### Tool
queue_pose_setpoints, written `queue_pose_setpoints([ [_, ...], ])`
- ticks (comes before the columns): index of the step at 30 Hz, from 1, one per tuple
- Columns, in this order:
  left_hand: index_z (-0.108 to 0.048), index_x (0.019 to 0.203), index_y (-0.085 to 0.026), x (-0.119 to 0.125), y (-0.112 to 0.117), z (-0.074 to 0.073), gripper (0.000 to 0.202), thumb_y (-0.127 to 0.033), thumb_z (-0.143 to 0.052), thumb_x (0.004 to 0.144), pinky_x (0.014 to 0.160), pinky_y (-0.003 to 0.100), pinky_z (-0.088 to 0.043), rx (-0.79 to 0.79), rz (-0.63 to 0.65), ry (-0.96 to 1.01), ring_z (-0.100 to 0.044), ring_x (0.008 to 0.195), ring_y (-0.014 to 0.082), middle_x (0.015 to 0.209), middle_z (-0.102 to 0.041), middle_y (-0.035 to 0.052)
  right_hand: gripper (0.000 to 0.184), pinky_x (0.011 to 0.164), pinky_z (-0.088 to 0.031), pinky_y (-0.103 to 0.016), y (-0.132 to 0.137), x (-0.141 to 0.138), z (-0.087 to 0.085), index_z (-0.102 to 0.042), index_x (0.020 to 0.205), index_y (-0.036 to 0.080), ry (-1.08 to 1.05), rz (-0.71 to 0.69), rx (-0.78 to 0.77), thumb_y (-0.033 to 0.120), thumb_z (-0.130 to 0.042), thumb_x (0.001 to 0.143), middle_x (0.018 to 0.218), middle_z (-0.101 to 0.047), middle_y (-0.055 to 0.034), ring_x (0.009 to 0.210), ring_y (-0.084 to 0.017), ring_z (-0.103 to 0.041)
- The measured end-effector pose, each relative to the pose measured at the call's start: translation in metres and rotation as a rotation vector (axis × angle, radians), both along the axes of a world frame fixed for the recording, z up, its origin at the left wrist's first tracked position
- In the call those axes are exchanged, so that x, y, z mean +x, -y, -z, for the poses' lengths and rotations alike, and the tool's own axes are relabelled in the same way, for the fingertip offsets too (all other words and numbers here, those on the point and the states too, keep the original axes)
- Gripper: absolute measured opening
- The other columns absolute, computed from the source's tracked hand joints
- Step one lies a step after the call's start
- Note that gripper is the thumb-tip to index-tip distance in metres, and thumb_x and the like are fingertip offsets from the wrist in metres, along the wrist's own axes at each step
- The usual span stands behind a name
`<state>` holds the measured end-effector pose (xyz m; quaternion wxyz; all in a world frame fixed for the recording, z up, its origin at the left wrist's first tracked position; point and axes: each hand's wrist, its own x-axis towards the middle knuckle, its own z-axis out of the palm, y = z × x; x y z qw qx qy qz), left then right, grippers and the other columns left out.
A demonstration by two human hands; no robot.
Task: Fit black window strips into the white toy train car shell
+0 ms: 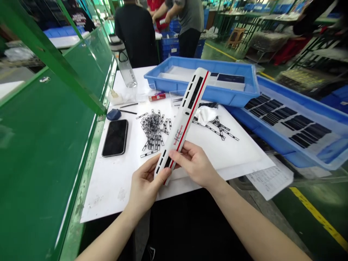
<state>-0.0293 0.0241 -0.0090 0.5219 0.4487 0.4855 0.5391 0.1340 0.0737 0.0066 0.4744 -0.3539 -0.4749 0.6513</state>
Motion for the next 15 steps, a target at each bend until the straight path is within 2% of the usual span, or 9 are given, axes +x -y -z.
queue_pose_setpoints([
  [4,-0.077,0.129,-0.018,-0.003,-0.001,0.001,0.05,-0.039,-0.088,0.084,0.112,0.052,-0.058,0.029,0.048,-0.059,-0.073,0.126,0.0371,0.133,-0.079,0.0138,0.036,0.081,-0.066,-0.034,0.004,-0.001,0.0,-0.071,0.104,0.016,0.011,0.017,0.075,0.05,-0.077,0.093,0.096,-0.08,-0.0083,0.092,-0.024,-0.078],
  [8,-0.08,0.126,-0.019,-0.004,-0.004,-0.009,0.049,-0.046,-0.085,0.086,0.104,0.05,-0.063,0.055,0.023,-0.145,-0.076,0.12,0.0389,0.127,-0.081,0.0155,0.039,0.078,-0.067,-0.037,0.009,0.003,-0.007,-0.07,0.109,0.015,0.026,-0.041,0.131,0.052,-0.072,0.097,0.099,-0.078,-0.0098,0.088,-0.023,-0.078],
  [11,-0.083,0.121,-0.022,-0.022,0.011,-0.029,0.048,-0.048,-0.088,0.081,0.081,0.041,-0.069,0.066,-0.079,-0.226,-0.079,0.11,0.0396,0.121,-0.083,0.0134,0.042,0.073,-0.066,-0.036,0.014,0.026,-0.013,-0.07,0.119,0.018,0.076,-0.034,0.156,0.053,-0.074,0.096,0.102,-0.077,-0.0097,0.089,-0.024,-0.078],
  [13,-0.084,0.119,-0.027,-0.046,0.035,-0.049,0.045,-0.046,-0.09,0.079,0.068,0.035,-0.066,0.083,-0.197,-0.29,-0.08,0.102,0.0365,0.121,-0.084,0.0091,0.04,0.07,-0.064,-0.035,0.018,0.056,-0.01,-0.068,0.121,0.019,0.122,0.07,0.154,0.052,-0.071,0.098,0.099,-0.075,-0.0091,0.086,-0.023,-0.077],
  [15,-0.084,0.116,-0.031,-0.076,0.067,-0.074,0.037,-0.04,-0.09,0.081,0.071,0.032,-0.066,0.104,-0.343,-0.381,-0.079,0.103,0.0332,0.121,-0.084,0.0038,0.038,0.072,-0.063,-0.034,0.023,0.095,0.0,-0.067,0.122,0.021,0.182,0.21,0.14,0.049,-0.072,0.096,0.102,-0.074,-0.0096,0.087,-0.023,-0.076],
])
